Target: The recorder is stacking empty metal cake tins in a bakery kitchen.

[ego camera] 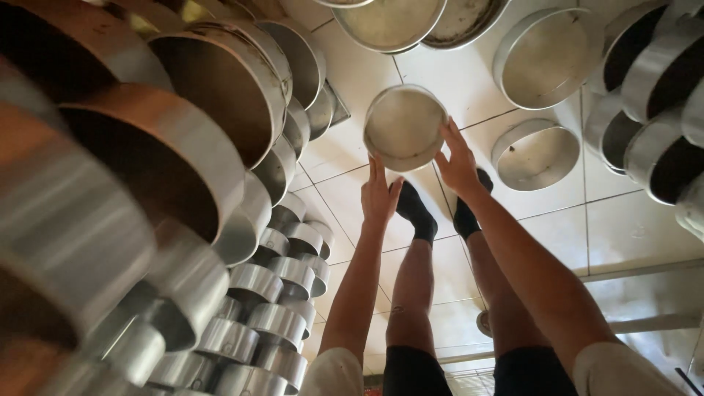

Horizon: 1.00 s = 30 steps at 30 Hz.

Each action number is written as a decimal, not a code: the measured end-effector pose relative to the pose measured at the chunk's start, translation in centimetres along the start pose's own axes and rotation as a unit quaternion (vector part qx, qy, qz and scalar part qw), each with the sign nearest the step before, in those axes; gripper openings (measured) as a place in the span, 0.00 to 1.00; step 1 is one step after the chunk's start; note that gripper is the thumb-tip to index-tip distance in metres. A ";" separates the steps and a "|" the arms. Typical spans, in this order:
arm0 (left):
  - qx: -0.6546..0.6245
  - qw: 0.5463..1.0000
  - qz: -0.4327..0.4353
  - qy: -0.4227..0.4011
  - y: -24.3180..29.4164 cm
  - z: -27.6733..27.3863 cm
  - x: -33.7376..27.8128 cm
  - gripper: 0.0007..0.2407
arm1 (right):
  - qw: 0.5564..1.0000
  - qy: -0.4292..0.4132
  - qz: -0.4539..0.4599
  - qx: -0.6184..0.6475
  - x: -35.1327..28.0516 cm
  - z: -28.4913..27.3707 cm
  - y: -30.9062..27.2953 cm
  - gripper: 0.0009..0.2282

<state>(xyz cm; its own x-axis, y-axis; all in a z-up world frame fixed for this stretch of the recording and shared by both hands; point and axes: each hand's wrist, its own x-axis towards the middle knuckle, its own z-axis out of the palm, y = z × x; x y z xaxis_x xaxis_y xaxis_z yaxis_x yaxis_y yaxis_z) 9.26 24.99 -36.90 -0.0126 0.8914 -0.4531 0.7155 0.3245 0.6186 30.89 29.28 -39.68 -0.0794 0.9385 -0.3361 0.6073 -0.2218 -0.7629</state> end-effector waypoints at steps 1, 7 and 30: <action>-0.010 1.000 -0.008 -0.006 1.1 -0.8 -0.8 0.37 | 1.000 0.010 -0.005 0.005 -0.9 -0.5 -0.7 0.29; -0.088 0.996 -0.021 0.027 7.4 -4.0 -3.3 0.35 | 0.998 0.049 0.016 0.045 -4.0 -6.0 -7.3 0.31; -0.154 0.977 0.113 0.094 17.7 -7.5 5.5 0.35 | 0.985 0.142 -0.084 0.052 4.6 -17.3 -11.2 0.32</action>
<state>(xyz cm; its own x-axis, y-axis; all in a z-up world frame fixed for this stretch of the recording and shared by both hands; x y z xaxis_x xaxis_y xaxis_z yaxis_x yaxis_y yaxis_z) 16.60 37.96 -23.65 -0.0272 0.9843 -0.1741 0.4703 0.1663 0.8667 37.41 40.66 -23.10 0.0609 0.9972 -0.0435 0.5191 -0.0689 -0.8519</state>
